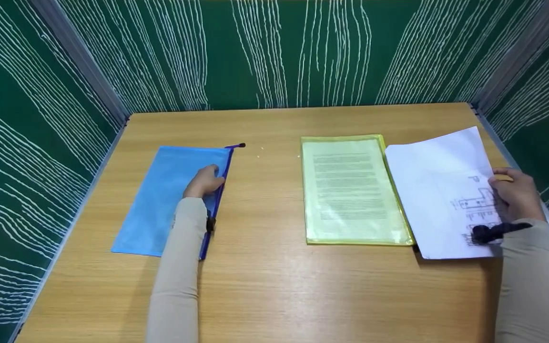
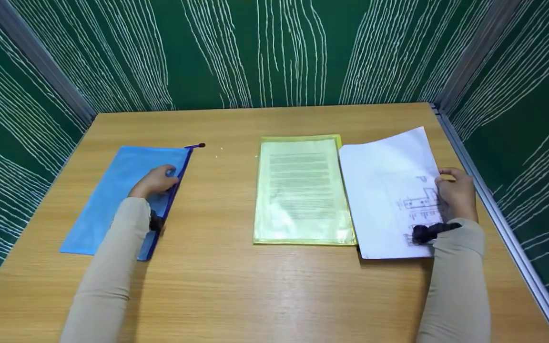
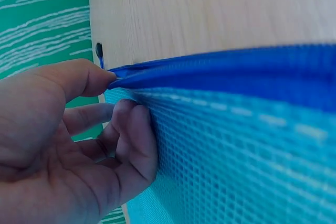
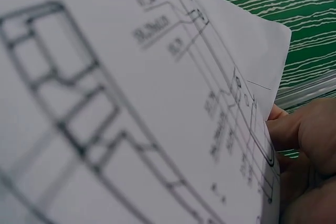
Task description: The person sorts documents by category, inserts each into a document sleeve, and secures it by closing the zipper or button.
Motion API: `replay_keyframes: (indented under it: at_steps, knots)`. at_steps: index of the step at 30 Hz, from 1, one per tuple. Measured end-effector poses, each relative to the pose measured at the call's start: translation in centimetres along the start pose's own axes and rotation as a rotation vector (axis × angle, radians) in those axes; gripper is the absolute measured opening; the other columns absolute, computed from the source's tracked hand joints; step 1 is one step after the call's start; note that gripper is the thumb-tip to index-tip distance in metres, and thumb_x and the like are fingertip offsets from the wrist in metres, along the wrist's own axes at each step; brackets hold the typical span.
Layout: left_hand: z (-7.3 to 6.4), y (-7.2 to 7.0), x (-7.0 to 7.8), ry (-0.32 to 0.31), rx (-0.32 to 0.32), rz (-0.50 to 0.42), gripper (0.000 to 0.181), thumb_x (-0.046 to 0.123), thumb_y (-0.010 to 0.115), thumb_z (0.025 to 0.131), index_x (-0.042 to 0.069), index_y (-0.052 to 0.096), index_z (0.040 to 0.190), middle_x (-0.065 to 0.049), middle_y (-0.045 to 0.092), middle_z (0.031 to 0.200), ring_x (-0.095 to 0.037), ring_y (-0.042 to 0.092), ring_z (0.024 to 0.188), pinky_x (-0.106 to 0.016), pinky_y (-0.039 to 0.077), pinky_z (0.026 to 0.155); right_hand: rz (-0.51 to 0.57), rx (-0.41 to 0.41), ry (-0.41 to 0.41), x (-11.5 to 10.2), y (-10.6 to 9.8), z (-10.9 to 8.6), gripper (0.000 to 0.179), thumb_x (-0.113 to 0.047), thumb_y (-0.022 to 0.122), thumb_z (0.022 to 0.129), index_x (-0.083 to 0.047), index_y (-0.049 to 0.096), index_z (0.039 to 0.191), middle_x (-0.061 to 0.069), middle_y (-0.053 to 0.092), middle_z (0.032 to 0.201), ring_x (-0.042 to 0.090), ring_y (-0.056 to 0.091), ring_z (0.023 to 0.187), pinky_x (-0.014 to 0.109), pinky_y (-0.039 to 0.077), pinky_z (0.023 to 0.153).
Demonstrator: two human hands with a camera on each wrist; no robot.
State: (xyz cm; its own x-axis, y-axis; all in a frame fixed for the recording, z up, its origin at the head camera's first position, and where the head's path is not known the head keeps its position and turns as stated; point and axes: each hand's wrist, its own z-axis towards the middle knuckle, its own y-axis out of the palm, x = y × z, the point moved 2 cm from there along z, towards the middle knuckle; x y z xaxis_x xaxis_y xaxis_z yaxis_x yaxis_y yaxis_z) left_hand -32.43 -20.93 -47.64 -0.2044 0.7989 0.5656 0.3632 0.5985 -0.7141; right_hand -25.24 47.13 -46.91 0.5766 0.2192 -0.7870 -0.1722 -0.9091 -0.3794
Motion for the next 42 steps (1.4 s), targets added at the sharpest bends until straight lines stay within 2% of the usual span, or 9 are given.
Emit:
replay_keyframes:
  at_steps: [4, 8, 11, 14, 20, 29, 34, 39, 42]
  knots:
    - [0.2, 0.4, 0.8, 0.013, -0.002, 0.001, 0.059, 0.025, 0.043, 0.101, 0.001, 0.023, 0.151, -0.021, 0.031, 0.153, -0.032, 0.044, 0.128, -0.048, 0.036, 0.110, -0.006, 0.011, -0.012, -0.1, 0.5, 0.3, 0.024, -0.033, 0.045, 0.101, -0.043, 0.046, 0.123, -0.005, 0.040, 0.107, 0.006, 0.050, 0.088, 0.020, 0.047, 0.068]
    - [0.5, 1.0, 1.6, 0.032, -0.005, -0.016, 0.059, 0.021, 0.043, 0.100, -0.001, 0.023, 0.151, -0.023, 0.036, 0.149, -0.029, 0.054, 0.113, -0.039, 0.050, 0.090, -0.011, 0.020, -0.073, -0.5, 0.9, 0.4, 0.016, -0.028, 0.047, 0.099, -0.039, 0.051, 0.112, -0.011, 0.048, 0.092, 0.003, 0.052, 0.077, 0.019, 0.047, 0.063]
    - [0.5, 1.4, 2.2, 0.045, -0.012, -0.016, 0.058, 0.019, 0.042, 0.100, -0.002, 0.023, 0.150, -0.023, 0.039, 0.146, -0.026, 0.057, 0.102, -0.031, 0.051, 0.075, 0.011, 0.025, -0.098, -0.8, 1.4, 0.3, 0.013, -0.024, 0.049, 0.099, -0.036, 0.051, 0.101, -0.015, 0.050, 0.078, 0.002, 0.051, 0.066, 0.019, 0.046, 0.058]
    - [0.6, 1.8, 2.6, 0.053, -0.021, -0.021, 0.058, 0.020, 0.042, 0.100, -0.001, 0.022, 0.151, -0.023, 0.038, 0.147, -0.023, 0.058, 0.098, -0.028, 0.051, 0.072, 0.054, 0.018, -0.067, -1.0, 2.0, 0.4, 0.014, -0.022, 0.048, 0.099, -0.035, 0.050, 0.102, -0.013, 0.050, 0.076, 0.004, 0.049, 0.062, 0.020, 0.044, 0.054]
    - [0.9, 2.5, 3.1, 0.082, -0.040, -0.063, 0.058, 0.020, 0.041, 0.100, 0.001, 0.021, 0.152, -0.020, 0.037, 0.149, -0.017, 0.061, 0.087, -0.024, 0.052, 0.067, 0.057, -0.006, -0.054, -1.3, 2.9, 0.4, 0.016, -0.022, 0.046, 0.100, -0.035, 0.051, 0.109, -0.011, 0.050, 0.086, 0.004, 0.051, 0.069, 0.020, 0.045, 0.058]
    - [1.1, 3.5, 4.0, 0.128, -0.050, -0.138, 0.052, 0.016, 0.041, 0.102, 0.004, 0.027, 0.151, -0.018, 0.053, 0.134, -0.020, 0.063, 0.095, -0.029, 0.055, 0.077, 0.016, -0.017, -0.069, -1.8, 4.7, 0.0, 0.031, -0.028, 0.044, 0.101, -0.030, 0.045, 0.133, -0.005, 0.045, 0.104, 0.006, 0.050, 0.085, 0.018, 0.046, 0.067]
    - [1.3, 4.0, 4.2, 0.151, -0.046, -0.234, 0.050, 0.013, 0.043, 0.102, 0.005, 0.031, 0.150, -0.018, 0.061, 0.121, -0.017, 0.065, 0.088, -0.028, 0.056, 0.074, -0.020, -0.023, -0.100, -2.3, 5.6, -0.3, 0.034, -0.031, 0.044, 0.101, -0.029, 0.043, 0.135, -0.006, 0.043, 0.107, 0.008, 0.046, 0.093, 0.017, 0.045, 0.072]
    - [1.5, 4.6, 4.3, 0.185, -0.052, -0.403, 0.047, 0.011, 0.047, 0.101, 0.008, 0.039, 0.147, -0.012, 0.060, 0.102, -0.012, 0.059, 0.076, -0.023, 0.054, 0.067, -0.002, -0.024, -0.158, -2.6, 6.3, -0.3, 0.030, -0.028, 0.045, 0.101, -0.028, 0.047, 0.131, -0.011, 0.050, 0.098, 0.003, 0.051, 0.082, 0.018, 0.044, 0.067]
    - [1.6, 5.0, 4.2, 0.200, -0.058, -0.517, 0.046, 0.012, 0.049, 0.100, 0.010, 0.042, 0.146, -0.008, 0.058, 0.097, -0.012, 0.058, 0.074, -0.022, 0.053, 0.067, 0.015, -0.033, -0.159, -2.6, 6.8, -0.4, 0.029, -0.030, 0.044, 0.101, -0.029, 0.047, 0.131, -0.011, 0.052, 0.098, 0.003, 0.053, 0.080, 0.018, 0.045, 0.067]
